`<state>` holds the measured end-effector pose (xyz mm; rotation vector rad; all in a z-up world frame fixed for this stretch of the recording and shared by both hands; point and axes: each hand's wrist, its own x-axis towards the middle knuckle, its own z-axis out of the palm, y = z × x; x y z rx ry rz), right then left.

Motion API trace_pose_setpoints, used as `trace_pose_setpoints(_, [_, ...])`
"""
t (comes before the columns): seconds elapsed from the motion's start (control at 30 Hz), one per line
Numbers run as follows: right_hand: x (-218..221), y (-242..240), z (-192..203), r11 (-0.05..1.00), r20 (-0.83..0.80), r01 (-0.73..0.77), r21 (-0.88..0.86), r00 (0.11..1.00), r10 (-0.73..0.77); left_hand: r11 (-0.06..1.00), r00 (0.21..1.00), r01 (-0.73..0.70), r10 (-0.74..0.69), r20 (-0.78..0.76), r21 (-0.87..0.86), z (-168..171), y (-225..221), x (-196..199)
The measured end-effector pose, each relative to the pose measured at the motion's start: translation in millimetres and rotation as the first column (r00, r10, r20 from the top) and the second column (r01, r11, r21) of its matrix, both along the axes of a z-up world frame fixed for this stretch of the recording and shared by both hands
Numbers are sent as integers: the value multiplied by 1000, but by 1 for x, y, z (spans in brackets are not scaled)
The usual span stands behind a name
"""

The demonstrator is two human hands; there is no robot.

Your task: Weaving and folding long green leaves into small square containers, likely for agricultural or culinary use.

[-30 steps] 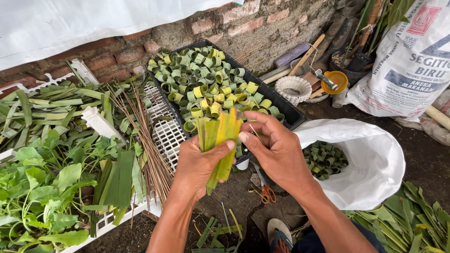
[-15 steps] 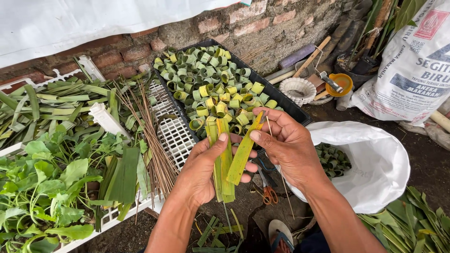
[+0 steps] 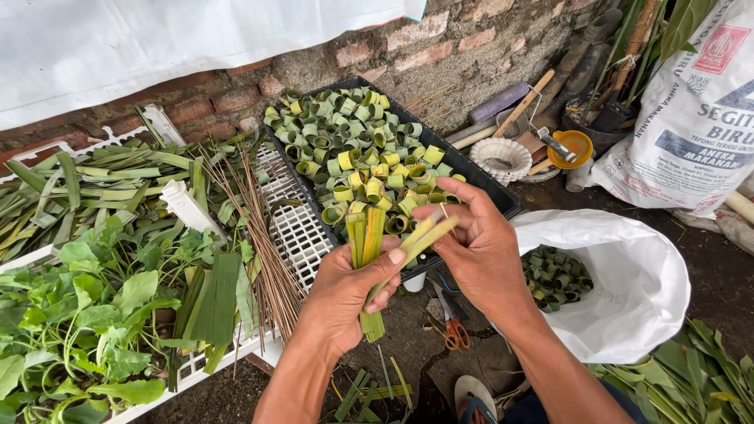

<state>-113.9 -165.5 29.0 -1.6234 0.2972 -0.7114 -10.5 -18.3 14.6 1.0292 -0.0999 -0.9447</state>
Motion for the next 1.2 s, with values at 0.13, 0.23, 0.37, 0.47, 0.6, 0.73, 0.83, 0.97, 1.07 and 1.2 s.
trace_pose_setpoints(0.13, [-1, 0, 0, 956, 57, 136, -259, 990, -125, 982, 987, -154, 148, 68, 108, -7, -5, 2])
trace_pose_setpoints(0.23, [2, 2, -1, 858, 55, 262, -443, 963, -265, 963, 955, -262, 249, 159, 61, -8, -4, 3])
trace_pose_setpoints(0.37, [5, 1, -11, 764, 135, 239, -600, 971, -198, 976, 966, -217, 212, 148, 17, 2, -1, -1])
trace_pose_setpoints(0.47, [3, 9, -7, 736, 129, 221, -640, 975, -181, 990, 974, -141, 135, 182, 17, 8, 0, -5])
trace_pose_setpoints(0.6, [2, 11, -5, 763, 111, 223, -607, 974, -196, 995, 979, -36, 17, 203, 92, 11, 0, -10])
trace_pose_setpoints(0.73, [2, 8, -5, 796, 103, 216, -565, 976, -192, 989, 982, 21, -48, 182, 147, 24, 3, -13])
trace_pose_setpoints(0.83, [4, 7, -6, 799, 90, 208, -564, 977, -191, 985, 982, 16, -48, 184, 170, 22, 5, -13])
trace_pose_setpoints(0.97, [6, 8, -6, 765, 136, 257, -591, 966, -220, 985, 970, -68, 28, 241, 161, 15, 6, -10])
trace_pose_setpoints(1.07, [5, 9, -5, 741, 192, 291, -605, 957, -220, 989, 964, -85, 51, 262, 118, 13, 8, -8])
trace_pose_setpoints(1.2, [3, 10, -7, 709, 188, 273, -650, 962, -198, 997, 974, -69, 62, 216, 26, 8, 8, -7])
